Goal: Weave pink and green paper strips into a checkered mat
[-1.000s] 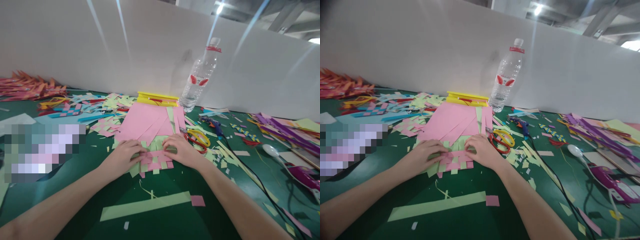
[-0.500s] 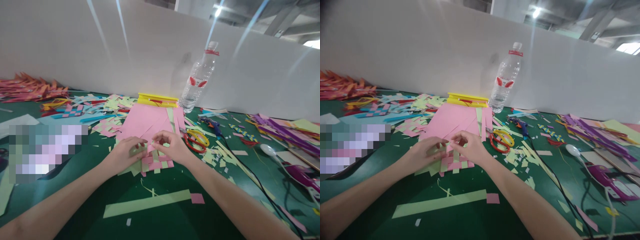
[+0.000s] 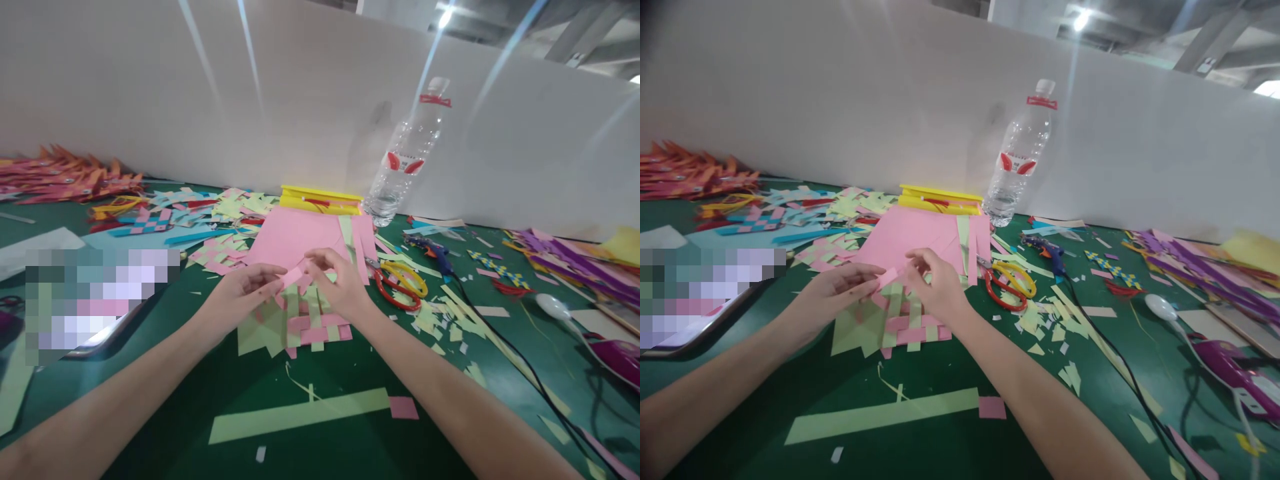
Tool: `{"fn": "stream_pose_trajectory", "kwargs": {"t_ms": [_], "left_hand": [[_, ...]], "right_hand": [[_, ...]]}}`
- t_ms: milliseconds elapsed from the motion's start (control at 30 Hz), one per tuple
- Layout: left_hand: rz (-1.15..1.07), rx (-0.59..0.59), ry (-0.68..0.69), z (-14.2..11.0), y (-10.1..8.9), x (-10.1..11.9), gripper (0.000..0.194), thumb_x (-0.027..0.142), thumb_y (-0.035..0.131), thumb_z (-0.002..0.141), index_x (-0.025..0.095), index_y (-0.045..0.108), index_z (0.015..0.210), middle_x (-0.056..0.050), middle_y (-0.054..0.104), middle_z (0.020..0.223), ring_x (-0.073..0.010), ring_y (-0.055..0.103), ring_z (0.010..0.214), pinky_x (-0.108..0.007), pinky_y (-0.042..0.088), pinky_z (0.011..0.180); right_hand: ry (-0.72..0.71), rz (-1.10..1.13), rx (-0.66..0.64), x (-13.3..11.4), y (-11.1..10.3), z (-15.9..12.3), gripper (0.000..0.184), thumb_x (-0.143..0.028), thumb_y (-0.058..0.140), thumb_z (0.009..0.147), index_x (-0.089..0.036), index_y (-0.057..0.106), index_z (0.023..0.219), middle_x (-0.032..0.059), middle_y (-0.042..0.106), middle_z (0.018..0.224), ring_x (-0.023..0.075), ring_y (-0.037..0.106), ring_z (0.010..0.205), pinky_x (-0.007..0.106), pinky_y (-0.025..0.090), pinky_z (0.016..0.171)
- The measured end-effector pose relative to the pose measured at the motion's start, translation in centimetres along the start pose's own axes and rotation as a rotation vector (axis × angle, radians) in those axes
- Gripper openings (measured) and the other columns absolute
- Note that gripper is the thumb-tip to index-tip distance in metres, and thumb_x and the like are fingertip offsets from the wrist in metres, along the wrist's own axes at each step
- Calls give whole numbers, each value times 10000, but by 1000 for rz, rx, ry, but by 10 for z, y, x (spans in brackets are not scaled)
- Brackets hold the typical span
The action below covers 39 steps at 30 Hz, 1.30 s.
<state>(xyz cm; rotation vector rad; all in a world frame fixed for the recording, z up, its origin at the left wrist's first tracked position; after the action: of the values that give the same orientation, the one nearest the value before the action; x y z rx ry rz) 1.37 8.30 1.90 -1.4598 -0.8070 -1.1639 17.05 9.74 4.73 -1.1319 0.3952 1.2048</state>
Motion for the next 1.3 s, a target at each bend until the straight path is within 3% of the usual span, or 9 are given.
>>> {"fn": "stream_pose_trajectory", "kwargs": {"t_ms": [167,367,667,867,1067,1300], "left_hand": [[-19,12,-26,2,0,-7,390,485,617,793,175,632,1030,-40,674,811,-181,642,688,-258,516,533],[-27,42,-77,2,-2,-15,345,489,598,810,190,621,983,7,620,710,-187,666,679,-227,509,493],[-52,80,-103,2,-4,-17,314,477,594,791,186,594,910,13,582,705,-218,684,661,-242,514,433],[39,65,-116,0,-3,-14,343,477,566,782,182,608,952,-7,624,704,-226,670,685,-266,533,459],[75,25,-113,-2,2,-8,362,495,575,769,182,625,945,-17,645,764,-199,671,678,-263,548,522],[-3,59,-135,-5,3,-9,339,483,638,727,197,645,909,7,635,695,-166,647,596,-282,571,544]], "right_hand": [[-184,-487,-121,0,16,-11,237,-333,626,801,-198,659,992,79,664,1076,247,559,1055,479,371,952],[-256,-667,-248,2,32,-19,313,-424,633,810,-223,672,1046,78,620,1184,241,512,1139,504,236,1065],[-283,-506,-231,-4,32,-18,113,-292,682,781,-229,648,869,19,693,1010,198,570,1040,463,200,1067],[-214,-337,-228,-2,30,-15,140,-201,693,757,-220,616,872,-10,706,858,180,590,922,421,261,995],[-153,-180,-112,-1,18,-12,116,-287,710,768,-229,636,837,-22,704,802,160,607,835,378,322,913],[-243,-216,-64,-7,16,-15,121,-280,707,782,-216,623,723,-39,687,719,136,579,726,342,323,844]]}}
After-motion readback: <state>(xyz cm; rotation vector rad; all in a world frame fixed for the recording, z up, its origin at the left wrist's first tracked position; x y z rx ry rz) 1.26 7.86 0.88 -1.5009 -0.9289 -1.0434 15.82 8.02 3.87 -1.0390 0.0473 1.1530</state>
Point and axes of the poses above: each hand's wrist, its own z-axis towards the middle knuckle, its own y-axis out of the palm, x = y × z, the point moved 8 cm from there along z, towards the middle knuckle
